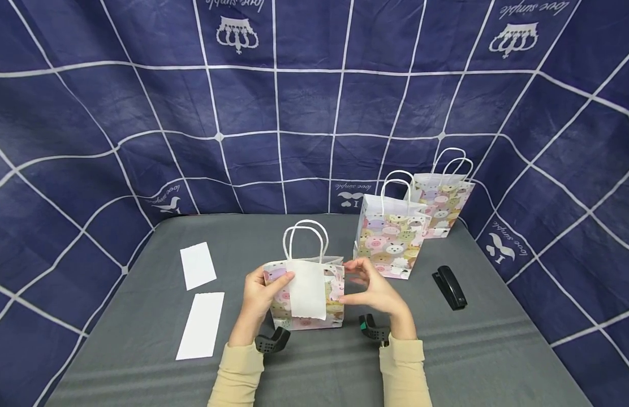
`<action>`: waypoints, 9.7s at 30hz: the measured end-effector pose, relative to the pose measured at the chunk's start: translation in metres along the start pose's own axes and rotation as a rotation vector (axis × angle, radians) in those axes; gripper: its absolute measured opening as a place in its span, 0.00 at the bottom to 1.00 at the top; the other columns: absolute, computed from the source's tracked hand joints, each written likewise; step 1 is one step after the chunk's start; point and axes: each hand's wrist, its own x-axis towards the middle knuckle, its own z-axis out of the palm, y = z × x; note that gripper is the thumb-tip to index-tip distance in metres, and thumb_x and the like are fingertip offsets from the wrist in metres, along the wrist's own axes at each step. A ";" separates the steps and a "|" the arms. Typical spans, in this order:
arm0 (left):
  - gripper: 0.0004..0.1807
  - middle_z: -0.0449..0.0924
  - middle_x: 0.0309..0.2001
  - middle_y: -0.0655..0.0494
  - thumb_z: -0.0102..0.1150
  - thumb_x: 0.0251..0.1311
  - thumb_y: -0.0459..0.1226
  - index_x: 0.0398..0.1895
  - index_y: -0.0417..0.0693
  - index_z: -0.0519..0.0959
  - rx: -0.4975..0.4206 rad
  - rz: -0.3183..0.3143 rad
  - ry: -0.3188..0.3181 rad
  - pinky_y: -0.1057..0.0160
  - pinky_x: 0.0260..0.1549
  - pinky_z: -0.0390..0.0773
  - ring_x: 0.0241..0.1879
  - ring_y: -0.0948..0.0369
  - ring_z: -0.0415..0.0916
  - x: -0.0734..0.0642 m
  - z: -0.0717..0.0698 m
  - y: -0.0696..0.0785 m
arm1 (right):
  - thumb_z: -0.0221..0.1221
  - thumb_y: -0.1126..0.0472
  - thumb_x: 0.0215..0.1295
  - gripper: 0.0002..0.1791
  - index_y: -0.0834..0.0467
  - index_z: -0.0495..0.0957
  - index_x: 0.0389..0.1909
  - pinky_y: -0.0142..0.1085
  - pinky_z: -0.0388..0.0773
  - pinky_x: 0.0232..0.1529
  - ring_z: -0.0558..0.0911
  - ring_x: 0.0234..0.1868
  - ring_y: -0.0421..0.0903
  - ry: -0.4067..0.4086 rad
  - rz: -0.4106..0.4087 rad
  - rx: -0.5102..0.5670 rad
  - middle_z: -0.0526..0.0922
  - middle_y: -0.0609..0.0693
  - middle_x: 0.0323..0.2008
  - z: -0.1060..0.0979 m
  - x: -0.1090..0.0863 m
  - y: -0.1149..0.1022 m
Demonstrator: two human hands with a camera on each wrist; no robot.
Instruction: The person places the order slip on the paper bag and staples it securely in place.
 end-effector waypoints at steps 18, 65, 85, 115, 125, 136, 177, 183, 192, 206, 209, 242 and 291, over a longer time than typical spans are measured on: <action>0.09 0.80 0.20 0.58 0.69 0.48 0.27 0.31 0.30 0.79 0.006 -0.042 0.056 0.68 0.15 0.75 0.17 0.65 0.74 0.005 -0.002 -0.023 | 0.69 0.74 0.46 0.13 0.68 0.75 0.30 0.49 0.76 0.45 0.80 0.35 0.53 -0.176 0.121 -0.002 0.80 0.52 0.30 0.008 0.003 0.009; 0.09 0.79 0.20 0.62 0.67 0.48 0.25 0.31 0.28 0.78 0.070 0.021 0.020 0.68 0.16 0.73 0.18 0.67 0.71 -0.002 0.004 0.000 | 0.67 0.78 0.43 0.25 0.69 0.75 0.46 0.36 0.71 0.47 0.78 0.42 0.38 0.345 -0.214 -0.059 0.80 0.49 0.41 0.036 0.013 -0.043; 0.07 0.80 0.20 0.63 0.67 0.49 0.25 0.29 0.27 0.79 0.067 0.025 0.009 0.67 0.16 0.76 0.17 0.66 0.73 -0.003 0.008 -0.001 | 0.66 0.76 0.49 0.05 0.68 0.80 0.28 0.39 0.77 0.33 0.77 0.28 0.35 0.401 -0.193 -0.084 0.81 0.42 0.25 0.038 0.016 -0.038; 0.08 0.82 0.22 0.60 0.66 0.50 0.25 0.30 0.24 0.78 0.014 -0.009 0.014 0.64 0.19 0.78 0.20 0.63 0.78 -0.003 0.008 -0.003 | 0.56 0.79 0.57 0.14 0.73 0.73 0.46 0.46 0.74 0.49 0.80 0.45 0.53 0.258 -0.182 -0.116 0.79 0.65 0.42 0.001 -0.009 -0.033; 0.07 0.82 0.22 0.60 0.67 0.50 0.25 0.29 0.28 0.79 -0.010 -0.017 0.020 0.64 0.19 0.79 0.20 0.62 0.78 -0.001 0.008 -0.004 | 0.57 0.76 0.59 0.13 0.72 0.74 0.46 0.35 0.74 0.49 0.80 0.45 0.47 0.340 -0.083 -0.164 0.79 0.69 0.42 -0.028 -0.034 -0.019; 0.08 0.81 0.22 0.60 0.67 0.50 0.25 0.30 0.27 0.79 -0.004 -0.013 0.011 0.64 0.19 0.79 0.20 0.62 0.78 -0.001 0.008 -0.004 | 0.57 0.75 0.61 0.14 0.75 0.73 0.47 0.24 0.74 0.42 0.80 0.41 0.34 0.504 -0.034 -0.117 0.80 0.66 0.42 -0.054 -0.056 0.025; 0.05 0.82 0.23 0.58 0.67 0.50 0.26 0.29 0.32 0.80 -0.001 -0.013 0.028 0.65 0.18 0.78 0.20 0.63 0.78 0.003 0.002 -0.028 | 0.72 0.58 0.48 0.22 0.65 0.79 0.41 0.27 0.67 0.45 0.75 0.39 0.34 1.318 0.119 -0.363 0.79 0.39 0.35 -0.104 -0.094 0.082; 0.11 0.82 0.23 0.56 0.69 0.49 0.30 0.30 0.29 0.80 -0.014 -0.002 0.028 0.65 0.18 0.78 0.20 0.62 0.78 0.003 0.002 -0.030 | 0.73 0.58 0.46 0.31 0.64 0.74 0.52 0.45 0.63 0.57 0.71 0.53 0.51 1.276 0.311 -0.433 0.75 0.58 0.50 -0.107 -0.102 0.086; 0.10 0.82 0.23 0.56 0.70 0.49 0.30 0.29 0.30 0.80 0.002 0.012 0.040 0.65 0.17 0.77 0.20 0.63 0.77 0.002 0.003 -0.030 | 0.67 0.59 0.49 0.40 0.70 0.62 0.61 0.60 0.53 0.56 0.61 0.57 0.70 0.959 0.656 -0.586 0.63 0.72 0.56 -0.110 -0.113 0.082; 0.06 0.82 0.23 0.59 0.66 0.50 0.25 0.29 0.28 0.79 0.017 0.003 0.020 0.65 0.18 0.78 0.20 0.63 0.77 -0.001 0.007 -0.010 | 0.59 0.53 0.60 0.27 0.68 0.71 0.54 0.60 0.52 0.55 0.64 0.55 0.69 1.017 0.749 -0.632 0.70 0.71 0.54 -0.109 -0.114 0.079; 0.07 0.81 0.23 0.60 0.66 0.50 0.25 0.29 0.26 0.78 0.023 0.011 0.020 0.65 0.19 0.78 0.20 0.63 0.77 -0.002 0.008 -0.004 | 0.59 0.53 0.61 0.26 0.68 0.72 0.53 0.58 0.53 0.56 0.65 0.55 0.69 1.048 0.722 -0.622 0.72 0.71 0.53 -0.109 -0.114 0.079; 0.08 0.81 0.23 0.59 0.66 0.50 0.25 0.30 0.26 0.78 0.009 -0.004 0.029 0.65 0.19 0.78 0.20 0.63 0.77 -0.002 0.008 -0.005 | 0.66 0.51 0.56 0.25 0.62 0.77 0.49 0.24 0.60 0.36 0.69 0.37 0.37 1.284 0.359 -0.477 0.79 0.59 0.47 -0.105 -0.100 0.081; 0.10 0.82 0.23 0.57 0.69 0.49 0.29 0.31 0.29 0.80 -0.002 -0.012 0.038 0.65 0.18 0.78 0.20 0.63 0.78 0.003 0.004 -0.030 | 0.50 0.74 0.67 0.18 0.63 0.63 0.56 0.37 0.79 0.40 0.82 0.40 0.40 0.598 -0.063 0.212 0.66 0.54 0.48 -0.086 -0.068 0.006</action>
